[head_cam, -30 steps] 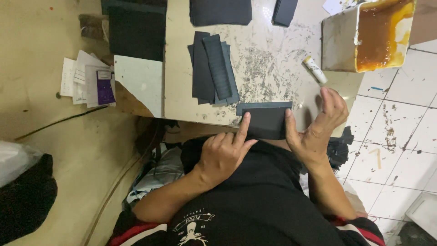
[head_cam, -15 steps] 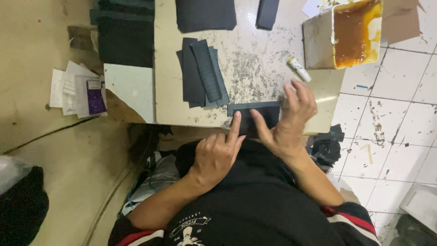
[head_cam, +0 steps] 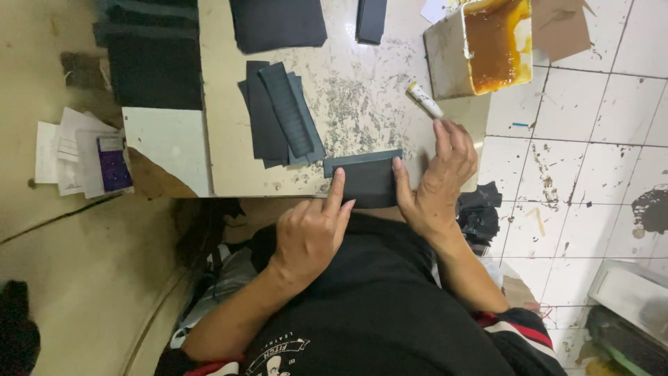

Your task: Applying adhesive to leather components using a small applicator

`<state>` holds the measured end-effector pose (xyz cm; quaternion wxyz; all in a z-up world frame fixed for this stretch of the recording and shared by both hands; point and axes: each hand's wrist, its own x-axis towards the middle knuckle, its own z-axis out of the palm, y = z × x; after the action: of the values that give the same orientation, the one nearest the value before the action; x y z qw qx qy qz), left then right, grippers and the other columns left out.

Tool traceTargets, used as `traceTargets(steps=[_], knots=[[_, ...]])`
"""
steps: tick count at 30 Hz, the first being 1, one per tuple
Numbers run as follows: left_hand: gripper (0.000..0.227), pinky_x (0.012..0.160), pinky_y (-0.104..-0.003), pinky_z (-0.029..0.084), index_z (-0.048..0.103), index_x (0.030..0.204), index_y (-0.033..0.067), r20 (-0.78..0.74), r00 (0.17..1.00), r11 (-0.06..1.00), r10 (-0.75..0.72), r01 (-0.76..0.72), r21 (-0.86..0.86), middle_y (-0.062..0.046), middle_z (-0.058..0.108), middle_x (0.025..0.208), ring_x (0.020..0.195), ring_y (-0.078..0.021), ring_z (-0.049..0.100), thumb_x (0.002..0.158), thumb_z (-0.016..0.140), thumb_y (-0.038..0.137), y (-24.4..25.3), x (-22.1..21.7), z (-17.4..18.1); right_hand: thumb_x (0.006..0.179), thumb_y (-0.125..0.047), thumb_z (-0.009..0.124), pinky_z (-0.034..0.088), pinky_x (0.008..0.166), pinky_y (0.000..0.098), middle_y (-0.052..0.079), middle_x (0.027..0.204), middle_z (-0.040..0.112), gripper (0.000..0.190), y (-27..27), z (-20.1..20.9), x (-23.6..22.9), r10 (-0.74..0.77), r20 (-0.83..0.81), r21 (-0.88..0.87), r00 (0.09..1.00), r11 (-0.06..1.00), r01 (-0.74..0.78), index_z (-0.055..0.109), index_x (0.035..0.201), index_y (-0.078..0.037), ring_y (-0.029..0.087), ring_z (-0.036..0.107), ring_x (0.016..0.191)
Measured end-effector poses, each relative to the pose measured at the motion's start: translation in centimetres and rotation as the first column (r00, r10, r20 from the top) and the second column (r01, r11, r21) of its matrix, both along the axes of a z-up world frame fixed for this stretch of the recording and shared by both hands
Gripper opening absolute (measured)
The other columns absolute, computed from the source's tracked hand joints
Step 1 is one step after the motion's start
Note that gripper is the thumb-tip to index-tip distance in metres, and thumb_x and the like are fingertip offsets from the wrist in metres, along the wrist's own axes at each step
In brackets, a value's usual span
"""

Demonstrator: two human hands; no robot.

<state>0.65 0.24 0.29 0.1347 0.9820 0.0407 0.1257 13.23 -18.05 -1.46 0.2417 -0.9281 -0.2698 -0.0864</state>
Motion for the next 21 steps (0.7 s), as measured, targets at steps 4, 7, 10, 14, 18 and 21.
traceTargets(steps=[4,7,10,14,18,21], knots=[[0.045,0.041,-0.029,0.048,0.075,0.127,0.0087,0.031,0.999,0.997,-0.004,0.007,-0.079,-0.003,0.056,0.05,0.045,-0.02,0.058,0.09,0.077,0.034,0.4,0.8,0.5,0.098,-0.027,0.074,0.015,0.117,0.0567,0.021,0.151,0.034,0.076,0.6,-0.2,-0.3,0.009,0.015,-0.001,1.0,1.0,-0.009,0.032,0.157,-0.004,0.043,0.027,0.142],[0.041,0.043,-0.029,0.05,0.076,0.124,0.0094,0.034,0.999,0.995,-0.004,0.007,-0.095,-0.003,0.058,0.051,0.047,-0.0194,0.061,0.091,0.076,0.033,0.6,1.2,0.1,0.098,-0.025,0.074,0.015,0.117,0.0571,0.022,0.149,0.035,0.075,0.3,-0.3,-0.2,-0.005,0.017,-0.015,1.0,1.0,0.005,0.033,0.157,-0.004,0.043,0.027,0.141],[0.038,0.044,-0.03,0.051,0.076,0.121,0.0106,0.021,1.0,0.99,-0.01,0.013,-0.138,-0.002,0.06,0.055,0.051,-0.0198,0.064,0.091,0.075,0.034,1.0,1.6,-0.8,0.099,-0.018,0.07,0.015,0.116,0.0563,0.021,0.149,0.035,0.07,-0.9,-0.5,0.2,-0.022,0.011,0.026,1.0,0.999,0.021,0.032,0.157,-0.005,0.042,0.026,0.141],[0.029,0.056,-0.037,0.056,0.07,0.113,0.01,-0.022,0.999,0.978,-0.043,0.037,-0.205,-0.006,0.066,0.072,0.068,-0.0276,0.07,0.093,0.072,0.03,1.4,3.0,-0.9,0.105,-0.012,0.061,0.025,0.11,0.0515,0.017,0.135,0.047,0.054,-2.0,-0.4,1.2,-0.044,0.066,0.162,0.997,0.986,0.032,0.038,0.153,-0.002,0.04,0.041,0.13],[0.032,0.065,-0.044,0.054,0.064,0.114,0.0093,-0.034,0.996,0.985,-0.08,0.074,-0.155,-0.008,0.058,0.085,0.082,-0.0321,0.064,0.093,0.071,0.032,1.7,5.0,1.6,0.107,-0.002,0.057,0.037,0.098,0.0423,0.011,0.108,0.064,0.04,-2.1,-1.4,2.4,0.001,0.162,0.268,0.987,0.962,-0.045,0.049,0.146,0.003,0.03,0.054,0.101],[0.041,0.076,-0.049,0.048,0.063,0.106,0.0071,-0.118,0.99,0.996,-0.081,0.075,-0.054,-0.01,0.051,0.099,0.096,-0.0372,0.055,0.079,0.083,0.031,1.8,5.7,1.2,0.104,-0.002,0.061,0.04,0.089,0.0396,0.004,0.094,0.064,0.037,-2.2,-3.1,2.8,0.015,0.162,0.312,0.987,0.948,-0.065,0.057,0.141,-0.001,0.027,0.056,0.09]])
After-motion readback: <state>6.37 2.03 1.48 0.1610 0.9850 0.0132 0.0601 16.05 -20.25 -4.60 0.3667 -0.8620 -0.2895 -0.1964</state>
